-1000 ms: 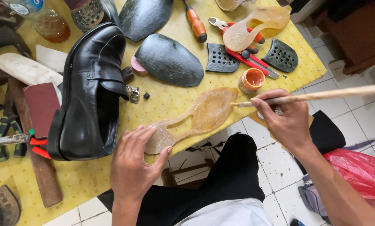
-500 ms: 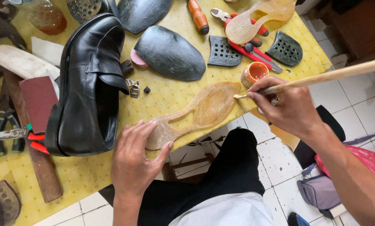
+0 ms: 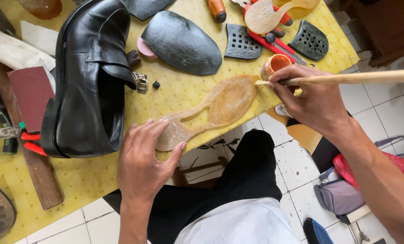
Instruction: The person sands a shoe insole with sandpaper, then uses a brush to apply glue from a container onto the insole. The person handles the insole and a black shoe on a cluttered workbench.
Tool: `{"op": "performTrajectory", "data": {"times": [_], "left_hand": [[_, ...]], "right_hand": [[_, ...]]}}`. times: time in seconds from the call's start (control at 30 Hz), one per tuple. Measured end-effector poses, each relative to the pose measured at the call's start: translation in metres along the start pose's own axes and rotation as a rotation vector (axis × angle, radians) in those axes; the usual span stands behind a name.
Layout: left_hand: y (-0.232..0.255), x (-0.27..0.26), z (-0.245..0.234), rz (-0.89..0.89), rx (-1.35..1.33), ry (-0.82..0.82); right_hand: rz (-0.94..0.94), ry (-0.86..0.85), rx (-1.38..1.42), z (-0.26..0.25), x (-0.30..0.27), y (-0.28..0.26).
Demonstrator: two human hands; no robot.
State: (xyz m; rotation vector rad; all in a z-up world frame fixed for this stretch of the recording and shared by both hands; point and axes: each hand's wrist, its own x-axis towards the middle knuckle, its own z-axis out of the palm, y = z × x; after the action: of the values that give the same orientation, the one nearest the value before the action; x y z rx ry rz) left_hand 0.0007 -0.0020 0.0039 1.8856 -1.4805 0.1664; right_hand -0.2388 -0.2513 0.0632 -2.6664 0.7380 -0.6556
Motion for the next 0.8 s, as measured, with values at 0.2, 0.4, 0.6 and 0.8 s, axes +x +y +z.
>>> {"op": "performTrajectory", "data": {"times": [0.2,0.4,0.6,0.8], "left_hand": [[0.0,-0.001,0.0,0.011,0.012,-0.004],[-0.001,-0.001,0.0,0.011,0.02,-0.015],[-0.002,-0.003,0.001,0.012,0.025,-0.01],[-0.002,-0.003,0.002,0.02,0.013,0.001]], "right_hand": [[-0.09,0.003,0.024,0.009,-0.002,0.003],[-0.026,0.051,0.036,-0.003,-0.01,-0.005],[0.023,0.092,0.216,0.021,-0.018,-0.018],[0.194,0.111,0.49,0.042,-0.047,-0.039]]}}
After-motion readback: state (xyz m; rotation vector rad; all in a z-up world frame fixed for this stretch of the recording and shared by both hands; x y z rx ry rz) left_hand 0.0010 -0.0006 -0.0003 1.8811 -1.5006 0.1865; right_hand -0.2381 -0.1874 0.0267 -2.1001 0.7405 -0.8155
